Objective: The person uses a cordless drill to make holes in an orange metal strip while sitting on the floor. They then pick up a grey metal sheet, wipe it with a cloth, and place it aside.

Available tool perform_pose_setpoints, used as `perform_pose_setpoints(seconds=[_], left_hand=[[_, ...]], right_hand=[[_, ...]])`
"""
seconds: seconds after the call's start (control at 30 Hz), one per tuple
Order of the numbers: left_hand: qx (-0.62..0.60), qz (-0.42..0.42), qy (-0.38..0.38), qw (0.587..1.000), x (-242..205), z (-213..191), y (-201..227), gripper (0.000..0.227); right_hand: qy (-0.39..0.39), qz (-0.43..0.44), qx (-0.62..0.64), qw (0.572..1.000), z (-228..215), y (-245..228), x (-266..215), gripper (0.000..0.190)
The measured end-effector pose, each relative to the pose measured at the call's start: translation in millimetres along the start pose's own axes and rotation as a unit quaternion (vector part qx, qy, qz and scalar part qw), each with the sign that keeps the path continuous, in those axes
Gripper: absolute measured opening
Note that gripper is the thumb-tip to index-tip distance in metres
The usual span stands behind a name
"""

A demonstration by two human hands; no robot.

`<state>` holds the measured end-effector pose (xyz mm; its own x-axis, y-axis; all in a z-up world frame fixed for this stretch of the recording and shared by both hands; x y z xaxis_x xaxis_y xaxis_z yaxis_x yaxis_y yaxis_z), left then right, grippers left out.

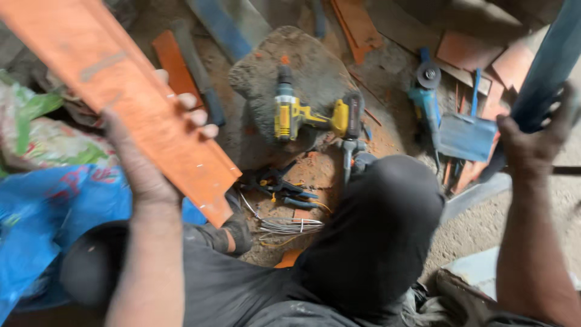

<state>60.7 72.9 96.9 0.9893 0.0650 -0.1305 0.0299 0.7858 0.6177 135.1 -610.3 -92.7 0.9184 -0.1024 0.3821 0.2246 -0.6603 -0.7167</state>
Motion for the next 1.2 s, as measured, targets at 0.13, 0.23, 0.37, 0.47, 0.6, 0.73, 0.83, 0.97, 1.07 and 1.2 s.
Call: perform_pose_setpoints(seconds=[0.13,0.23,0.37,0.47,0.6,0.73,0.83,0.97,1.07,1.2], left_hand=[[-0.019,0.016,-0.017,1.0,-3,18,-13,0.096],[-0.053,0.009,-0.036,0.998,-14,18,-19,0.094],[-0.053,0.008,-0.022,0.998,-19,16,-26,0.092],[-0.049,0.006,-0.034,0.998,-20,20,-28,0.094],[0.006,0.005,-0.031,1.0,-24,21,-40,0.096],[-0.007,-0.057,-0.053,0.997,-20,12,-64,0.095],[-0.013,-0.062,-0.049,0.997,-13,2,-77,0.09],[0.003,-0.032,-0.031,0.999,-21,4,-84,0.084],[-0.018,-0.06,-0.086,0.994,-13,19,-83,0.088],[-0.055,-0.099,-0.095,0.989,-21,23,-94,0.092]], right_hand=[[-0.083,0.187,0.037,0.978,3,-126,88,0.055],[-0.17,0.15,0.09,0.97,39,-263,122,0.053],[-0.176,-0.142,0.118,0.967,82,-422,74,0.055],[-0.184,-0.099,0.182,0.961,123,-484,25,0.063],[-0.113,-0.171,0.1,0.974,171,-522,-19,0.071],[-0.188,-0.098,0.04,0.977,213,-514,-52,0.081],[-0.145,-0.178,0.036,0.973,225,-501,-63,0.08],[-0.16,-0.155,0.045,0.974,221,-492,-68,0.079],[-0.148,-0.115,0.081,0.979,217,-491,-52,0.079],[-0.164,-0.074,0.056,0.982,210,-482,-54,0.084]])
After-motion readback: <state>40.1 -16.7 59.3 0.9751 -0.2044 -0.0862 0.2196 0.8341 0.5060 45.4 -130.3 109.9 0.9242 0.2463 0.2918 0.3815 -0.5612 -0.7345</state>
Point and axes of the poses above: each hand's wrist, its own x-axis towards the middle knuckle, its own z-axis out of the palm, y = z × x, the point moved 2 cm from there along x, towards the middle knuckle, and after that the axes turned 1 degree about -z, right-handed, at the moved point
